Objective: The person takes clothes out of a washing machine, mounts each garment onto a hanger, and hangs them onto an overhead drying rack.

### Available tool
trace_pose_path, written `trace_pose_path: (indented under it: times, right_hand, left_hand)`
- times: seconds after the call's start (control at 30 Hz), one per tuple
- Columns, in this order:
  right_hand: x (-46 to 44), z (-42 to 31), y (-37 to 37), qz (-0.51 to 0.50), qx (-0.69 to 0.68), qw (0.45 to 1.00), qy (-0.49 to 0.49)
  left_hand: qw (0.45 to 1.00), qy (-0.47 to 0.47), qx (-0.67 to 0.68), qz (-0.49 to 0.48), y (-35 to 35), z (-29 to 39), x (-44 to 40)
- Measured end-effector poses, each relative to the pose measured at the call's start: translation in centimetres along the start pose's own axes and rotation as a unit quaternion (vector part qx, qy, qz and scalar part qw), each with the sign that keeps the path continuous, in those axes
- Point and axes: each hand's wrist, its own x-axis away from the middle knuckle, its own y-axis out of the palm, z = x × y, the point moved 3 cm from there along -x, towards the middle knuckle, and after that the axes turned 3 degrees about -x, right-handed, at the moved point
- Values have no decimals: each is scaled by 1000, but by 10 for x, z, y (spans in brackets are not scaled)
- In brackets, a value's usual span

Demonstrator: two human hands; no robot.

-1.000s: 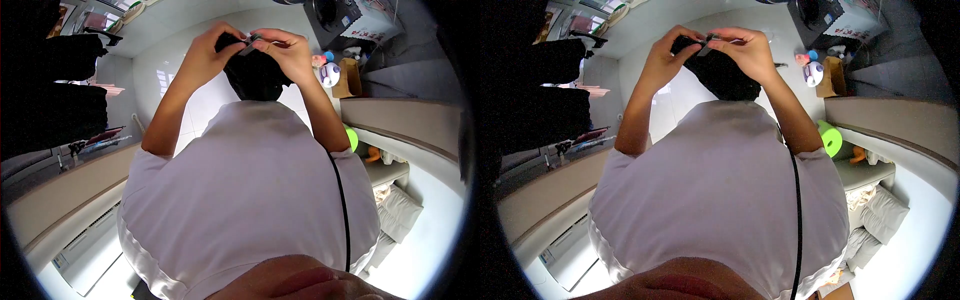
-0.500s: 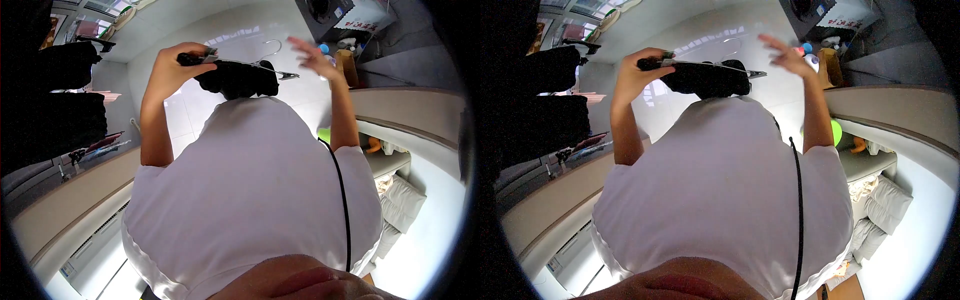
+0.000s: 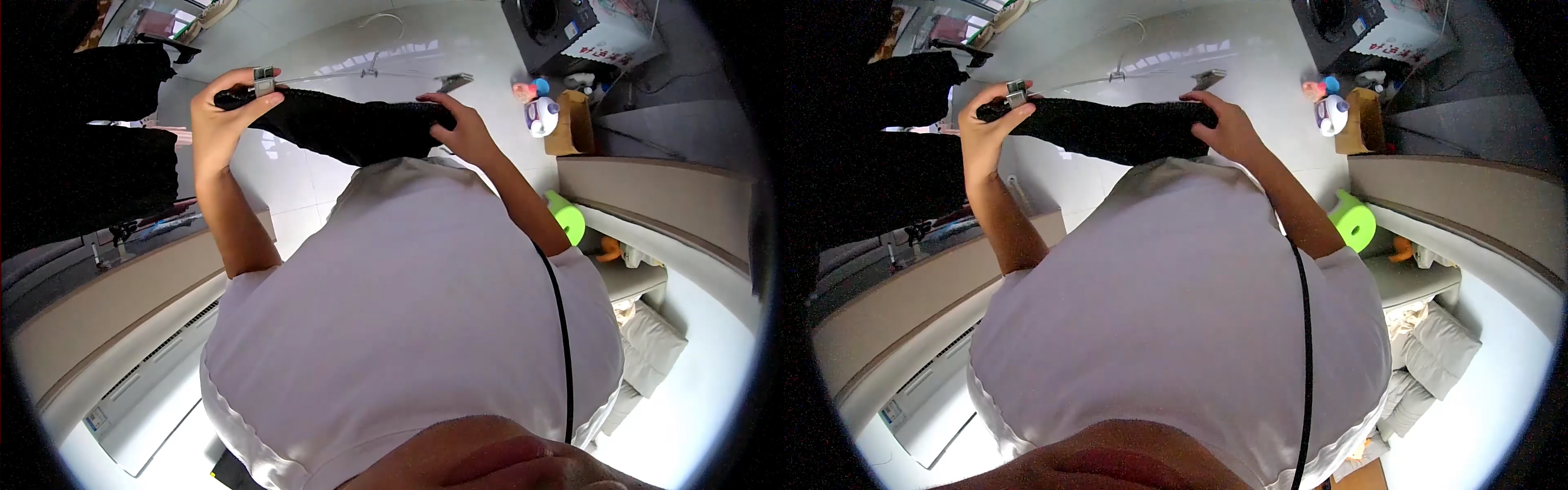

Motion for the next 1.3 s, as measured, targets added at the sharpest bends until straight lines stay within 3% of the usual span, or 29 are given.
trace_pose_path:
  times: [0.1,0.27,0.37,0.47,0.6,0.87,0.93,1.07,1.3]
  right_hand:
    - [3,-29,14,67,31,993,-96]
    - [-13,2,32,55,79,993,-64]
    - [-27,0,5,156,62,976,-136]
    - [-41,-39,-23,114,162,962,-191]
    - [-50,-93,-29,55,95,979,-171]
    - [-50,-171,-10,53,155,981,-103]
    - [-50,-182,-4,116,199,964,-133]
    - [-41,-209,14,146,203,960,-124]
    - [-36,-225,30,160,174,969,-71]
  left_hand:
    - [999,-5,20,27,-9,-12,9]
    - [995,-22,72,63,-33,-40,20]
    - [993,-21,104,56,-53,-64,27]
    - [987,-41,143,59,-68,-94,32]
    - [985,-40,156,55,-79,-129,28]
    - [986,-14,113,123,-87,-141,19]
    - [993,-33,83,83,-91,-146,19]
    - [990,-6,140,-31,-104,-157,12]
    - [986,31,144,-80,-111,-167,6]
